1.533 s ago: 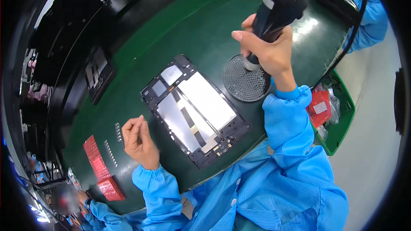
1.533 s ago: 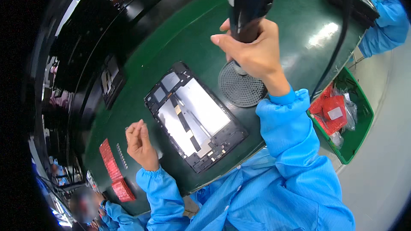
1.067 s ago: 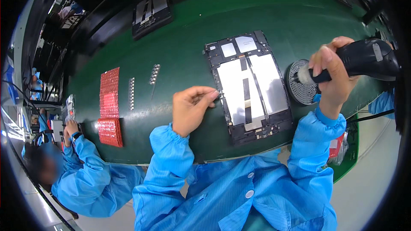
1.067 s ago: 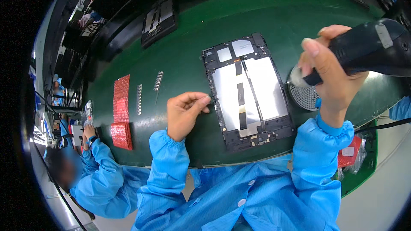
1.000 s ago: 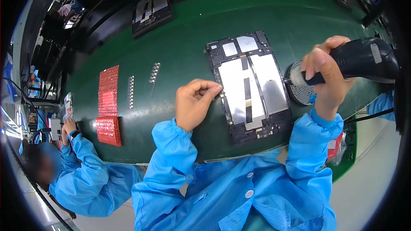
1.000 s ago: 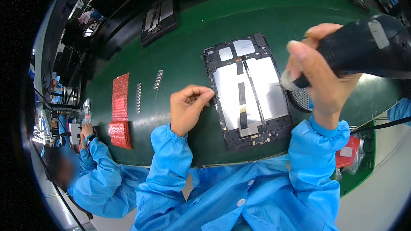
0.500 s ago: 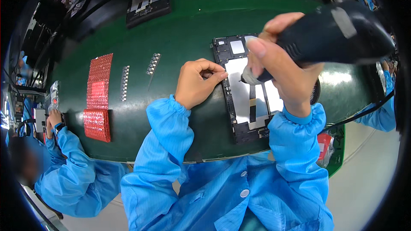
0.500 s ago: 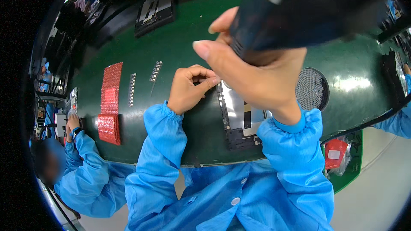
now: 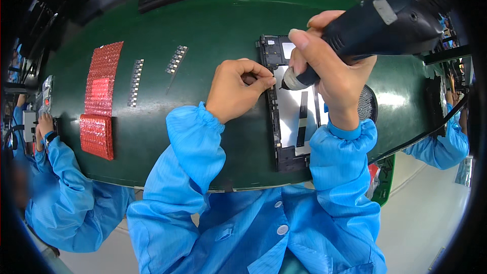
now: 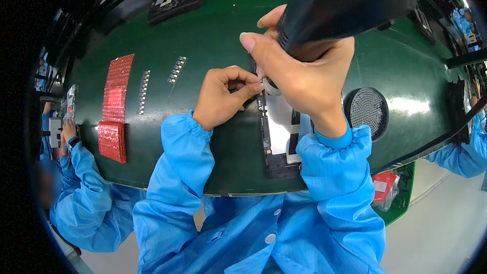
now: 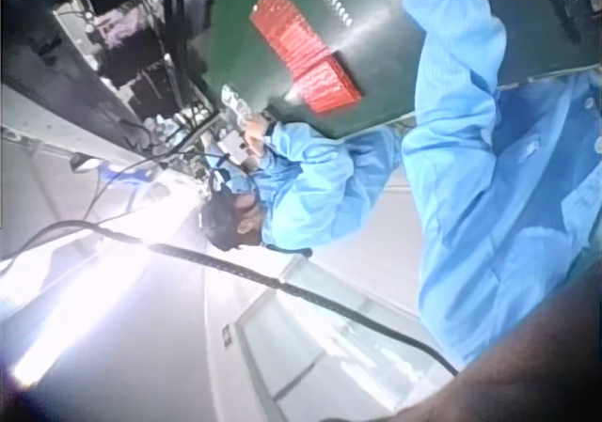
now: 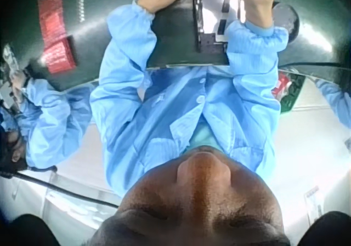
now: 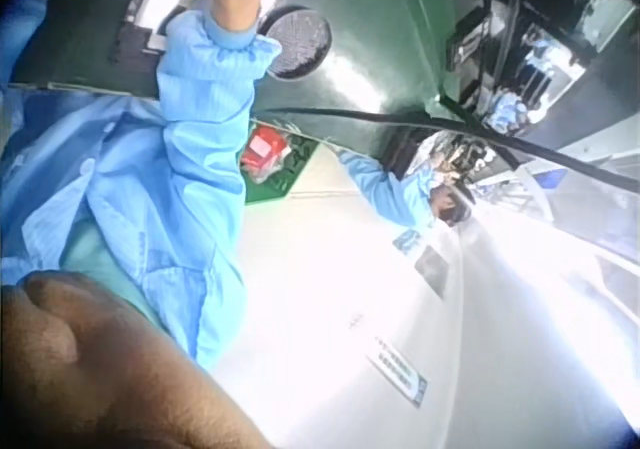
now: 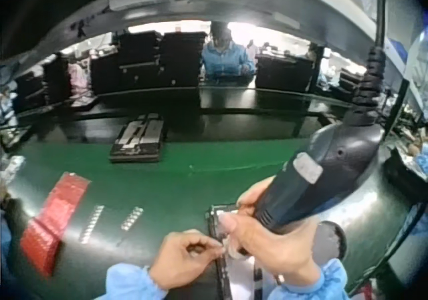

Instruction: Assembling the internal components of a tablet device using an electric screwdriver.

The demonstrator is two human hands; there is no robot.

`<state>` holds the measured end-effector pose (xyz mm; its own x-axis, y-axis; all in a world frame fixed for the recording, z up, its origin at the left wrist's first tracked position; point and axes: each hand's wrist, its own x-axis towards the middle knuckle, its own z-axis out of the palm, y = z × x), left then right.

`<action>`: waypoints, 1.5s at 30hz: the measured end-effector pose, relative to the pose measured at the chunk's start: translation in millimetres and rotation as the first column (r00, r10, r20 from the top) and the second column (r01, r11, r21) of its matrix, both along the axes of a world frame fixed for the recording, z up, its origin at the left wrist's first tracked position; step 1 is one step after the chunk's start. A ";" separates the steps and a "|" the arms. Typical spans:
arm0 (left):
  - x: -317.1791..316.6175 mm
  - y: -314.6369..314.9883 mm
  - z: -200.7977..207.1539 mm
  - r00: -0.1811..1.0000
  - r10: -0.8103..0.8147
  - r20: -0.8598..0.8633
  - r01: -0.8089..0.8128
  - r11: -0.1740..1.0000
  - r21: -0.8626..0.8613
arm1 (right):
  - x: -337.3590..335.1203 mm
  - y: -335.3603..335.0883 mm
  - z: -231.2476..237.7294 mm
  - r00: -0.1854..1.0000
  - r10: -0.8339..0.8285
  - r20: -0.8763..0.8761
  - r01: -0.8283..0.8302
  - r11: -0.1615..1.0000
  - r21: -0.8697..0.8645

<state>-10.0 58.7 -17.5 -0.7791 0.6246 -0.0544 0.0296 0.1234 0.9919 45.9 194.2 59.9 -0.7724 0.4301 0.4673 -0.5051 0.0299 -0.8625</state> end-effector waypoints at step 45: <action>-11.3 0.3 -4.5 0.983 0.003 0.185 0.007 0.999 -0.049 | -8.6 -13.0 -6.9 0.996 0.075 -0.041 -0.063 0.967 0.247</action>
<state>-21.3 59.0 -22.1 -0.7515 0.6190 -0.2283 -0.1533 0.1727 0.9730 37.3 181.2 53.0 -0.7694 0.2437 0.5905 -0.5554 0.2013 -0.8068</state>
